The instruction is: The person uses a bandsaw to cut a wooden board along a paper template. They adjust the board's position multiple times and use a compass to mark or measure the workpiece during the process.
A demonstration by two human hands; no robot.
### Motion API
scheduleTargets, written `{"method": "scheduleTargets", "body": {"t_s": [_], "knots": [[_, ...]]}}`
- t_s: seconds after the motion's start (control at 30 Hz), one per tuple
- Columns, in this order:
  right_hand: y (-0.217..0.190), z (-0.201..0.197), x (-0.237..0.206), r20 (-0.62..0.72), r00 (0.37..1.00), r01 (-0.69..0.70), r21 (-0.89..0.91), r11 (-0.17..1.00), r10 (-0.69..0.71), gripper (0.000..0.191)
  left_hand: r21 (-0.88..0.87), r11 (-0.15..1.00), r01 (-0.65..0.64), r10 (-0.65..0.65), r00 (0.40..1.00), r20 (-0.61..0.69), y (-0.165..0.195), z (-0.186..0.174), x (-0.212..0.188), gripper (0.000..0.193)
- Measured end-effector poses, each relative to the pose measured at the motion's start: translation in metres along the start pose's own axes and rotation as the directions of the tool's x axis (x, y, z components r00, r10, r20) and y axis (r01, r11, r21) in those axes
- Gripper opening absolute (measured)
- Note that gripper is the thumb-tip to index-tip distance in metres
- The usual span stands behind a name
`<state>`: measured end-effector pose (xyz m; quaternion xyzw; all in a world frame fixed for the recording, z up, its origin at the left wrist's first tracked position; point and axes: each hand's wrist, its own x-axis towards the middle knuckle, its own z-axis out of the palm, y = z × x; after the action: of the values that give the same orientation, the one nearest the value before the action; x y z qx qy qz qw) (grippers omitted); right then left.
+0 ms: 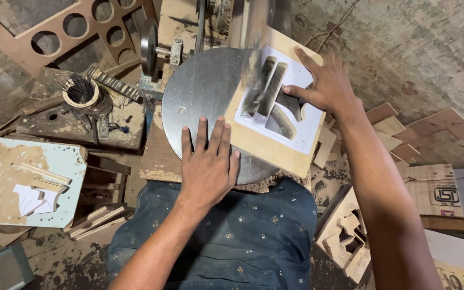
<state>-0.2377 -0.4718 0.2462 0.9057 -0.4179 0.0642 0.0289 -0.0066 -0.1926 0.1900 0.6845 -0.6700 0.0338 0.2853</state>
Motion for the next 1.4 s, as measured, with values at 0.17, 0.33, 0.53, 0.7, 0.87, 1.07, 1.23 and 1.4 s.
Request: {"method": "scheduleTargets", "body": {"t_s": [0.17, 0.33, 0.53, 0.7, 0.87, 1.07, 1.23, 1.4], "knots": [[-0.002, -0.002, -0.024, -0.034, 0.999, -0.018, -0.066, 0.998, 0.016, 0.1, -0.003, 1.0, 0.005, -0.005, 1.0, 0.006, -0.006, -0.001, 0.003, 0.059], [-0.006, -0.009, -0.047, -0.025, 0.996, -0.084, -0.004, 0.996, 0.084, 0.103, -0.005, 1.0, 0.021, -0.021, 0.999, 0.041, -0.009, -0.004, 0.006, 0.063], [-0.018, -0.026, -0.082, 0.024, 0.977, -0.212, 0.051, 0.976, 0.211, 0.107, -0.043, 0.999, 0.026, -0.022, 0.997, 0.073, -0.016, -0.006, 0.012, 0.067], [-0.038, -0.031, -0.125, 0.114, 0.927, -0.367, 0.088, 0.926, 0.357, 0.109, -0.085, 0.996, -0.009, 0.015, 0.998, 0.067, -0.027, -0.007, 0.019, 0.063], [-0.08, -0.034, -0.175, 0.081, 0.882, -0.47, 0.106, 0.876, 0.464, 0.108, -0.109, 0.992, -0.059, 0.067, 0.996, 0.065, -0.044, -0.009, 0.035, 0.059], [-0.136, -0.022, -0.209, 0.046, 0.766, -0.641, 0.145, 0.754, 0.642, 0.106, -0.138, 0.981, -0.138, 0.149, 0.987, 0.068, -0.059, -0.007, 0.047, 0.053], [-0.145, -0.023, -0.207, -0.049, 0.778, -0.605, 0.212, 0.767, 0.627, 0.103, -0.136, 0.978, -0.155, 0.164, 0.985, 0.057, -0.062, -0.006, 0.048, 0.053], [-0.14, -0.027, -0.202, -0.017, 0.775, -0.616, 0.198, 0.762, 0.631, 0.105, -0.141, 0.98, -0.144, 0.151, 0.987, 0.046, -0.06, -0.003, 0.047, 0.053]]}}
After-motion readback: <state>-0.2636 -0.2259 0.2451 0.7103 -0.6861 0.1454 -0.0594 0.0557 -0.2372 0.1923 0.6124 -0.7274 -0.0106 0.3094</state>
